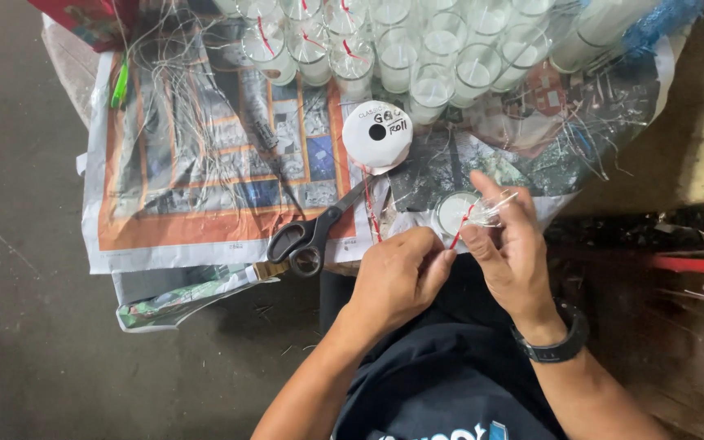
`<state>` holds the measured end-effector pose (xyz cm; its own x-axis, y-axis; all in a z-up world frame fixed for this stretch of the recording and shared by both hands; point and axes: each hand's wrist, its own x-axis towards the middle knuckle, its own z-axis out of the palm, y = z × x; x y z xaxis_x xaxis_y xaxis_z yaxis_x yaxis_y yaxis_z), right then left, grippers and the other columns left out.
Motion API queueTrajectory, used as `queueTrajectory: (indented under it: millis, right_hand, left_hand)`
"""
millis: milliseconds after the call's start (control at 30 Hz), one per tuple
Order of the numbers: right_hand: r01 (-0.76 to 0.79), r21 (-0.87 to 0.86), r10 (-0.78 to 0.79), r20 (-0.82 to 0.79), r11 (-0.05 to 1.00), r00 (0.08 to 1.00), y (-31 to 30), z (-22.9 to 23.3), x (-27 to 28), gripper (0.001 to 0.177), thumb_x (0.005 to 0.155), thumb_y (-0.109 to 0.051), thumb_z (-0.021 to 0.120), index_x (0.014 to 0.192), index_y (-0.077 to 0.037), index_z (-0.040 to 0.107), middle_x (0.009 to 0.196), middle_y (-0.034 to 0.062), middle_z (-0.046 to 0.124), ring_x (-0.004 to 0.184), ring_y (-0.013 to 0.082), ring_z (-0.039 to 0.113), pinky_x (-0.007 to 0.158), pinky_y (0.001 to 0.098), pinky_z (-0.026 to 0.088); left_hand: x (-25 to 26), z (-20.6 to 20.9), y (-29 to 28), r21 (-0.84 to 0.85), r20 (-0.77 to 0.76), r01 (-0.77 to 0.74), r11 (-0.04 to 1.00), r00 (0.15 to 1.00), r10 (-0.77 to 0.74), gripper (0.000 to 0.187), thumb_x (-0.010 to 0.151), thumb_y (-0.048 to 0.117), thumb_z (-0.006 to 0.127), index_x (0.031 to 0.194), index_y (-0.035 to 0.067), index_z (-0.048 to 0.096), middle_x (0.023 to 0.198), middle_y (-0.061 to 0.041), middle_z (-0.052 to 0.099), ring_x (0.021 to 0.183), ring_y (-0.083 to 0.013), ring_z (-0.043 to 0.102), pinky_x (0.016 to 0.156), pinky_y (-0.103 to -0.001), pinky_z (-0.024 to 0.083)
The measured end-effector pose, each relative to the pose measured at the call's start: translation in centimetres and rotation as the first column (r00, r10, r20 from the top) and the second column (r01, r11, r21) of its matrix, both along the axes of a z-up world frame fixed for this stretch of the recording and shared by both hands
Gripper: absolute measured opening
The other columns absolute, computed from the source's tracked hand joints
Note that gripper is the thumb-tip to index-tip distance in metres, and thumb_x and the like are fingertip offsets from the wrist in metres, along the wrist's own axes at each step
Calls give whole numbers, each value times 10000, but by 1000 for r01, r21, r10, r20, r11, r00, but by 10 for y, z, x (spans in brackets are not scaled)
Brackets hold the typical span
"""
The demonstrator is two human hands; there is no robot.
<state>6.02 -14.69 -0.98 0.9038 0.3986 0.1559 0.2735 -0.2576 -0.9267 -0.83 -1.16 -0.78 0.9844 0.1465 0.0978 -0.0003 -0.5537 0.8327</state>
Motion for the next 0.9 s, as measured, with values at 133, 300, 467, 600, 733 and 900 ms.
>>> queueTrajectory:
  millis: [133, 300, 467, 600, 733, 900]
  right_hand:
    - [57, -75, -37, 251, 996, 967, 7, 7, 1, 311, 823, -242, 570, 1086, -84, 624, 917, 50, 430, 524, 94, 369, 483, 214, 361]
    - [25, -40, -16, 218, 999, 976, 11, 15, 8, 147, 827, -190, 582, 904, -89, 656, 970, 64, 482, 555, 100, 382, 507, 210, 358]
    - [-4, 26, 2, 57, 1000, 998, 14, 19, 6, 191, 862, -202, 527, 891, -27, 598, 1043, 152, 502, 891, 236, 533, 762, 310, 414]
    - [-9, 20, 9, -33, 1000, 999, 18, 23, 5, 231, 889, -221, 468, 890, -11, 563, 1052, 171, 522, 943, 262, 536, 791, 352, 407]
    - [6, 23, -3, -113, 1000, 994, 20, 32, 7, 200, 889, -190, 455, 881, -16, 554, 1025, 157, 542, 830, 197, 517, 733, 309, 398]
    - [19, 61, -15, -64, 998, 998, 22, 27, 7, 189, 893, -162, 463, 845, -12, 568, 981, 160, 542, 805, 191, 499, 723, 282, 384]
  left_hand:
    - [-1, -5, -1, 16, 51, 6, 1000, 999, -7, 195, 803, 320, 485, 721, 146, 517, 553, -72, 489, 544, -298, 557, 462, -374, 438]
    - [-1, 6, 7, -25, 250, 42, 999, 968, -34, 217, 827, 326, 473, 679, 168, 487, 641, -19, 473, 590, -256, 540, 485, -329, 445]
    - [11, 27, 9, -210, 587, 162, 964, 809, -8, 247, 829, 259, 511, 626, 124, 476, 883, -61, 540, 751, -267, 537, 622, -334, 443]
    - [25, 16, -8, -458, 697, 508, 730, 714, -60, 222, 792, 150, 536, 575, 114, 509, 610, -4, 516, 554, -209, 515, 577, -318, 438]
    - [26, 13, -21, -469, 690, 559, 685, 715, -111, 268, 828, 167, 502, 566, 133, 456, 517, 9, 414, 456, -218, 429, 478, -313, 362]
    - [19, 12, -23, -455, 633, 496, 739, 764, -124, 307, 872, 191, 463, 573, 132, 429, 494, -23, 371, 419, -256, 391, 449, -331, 308]
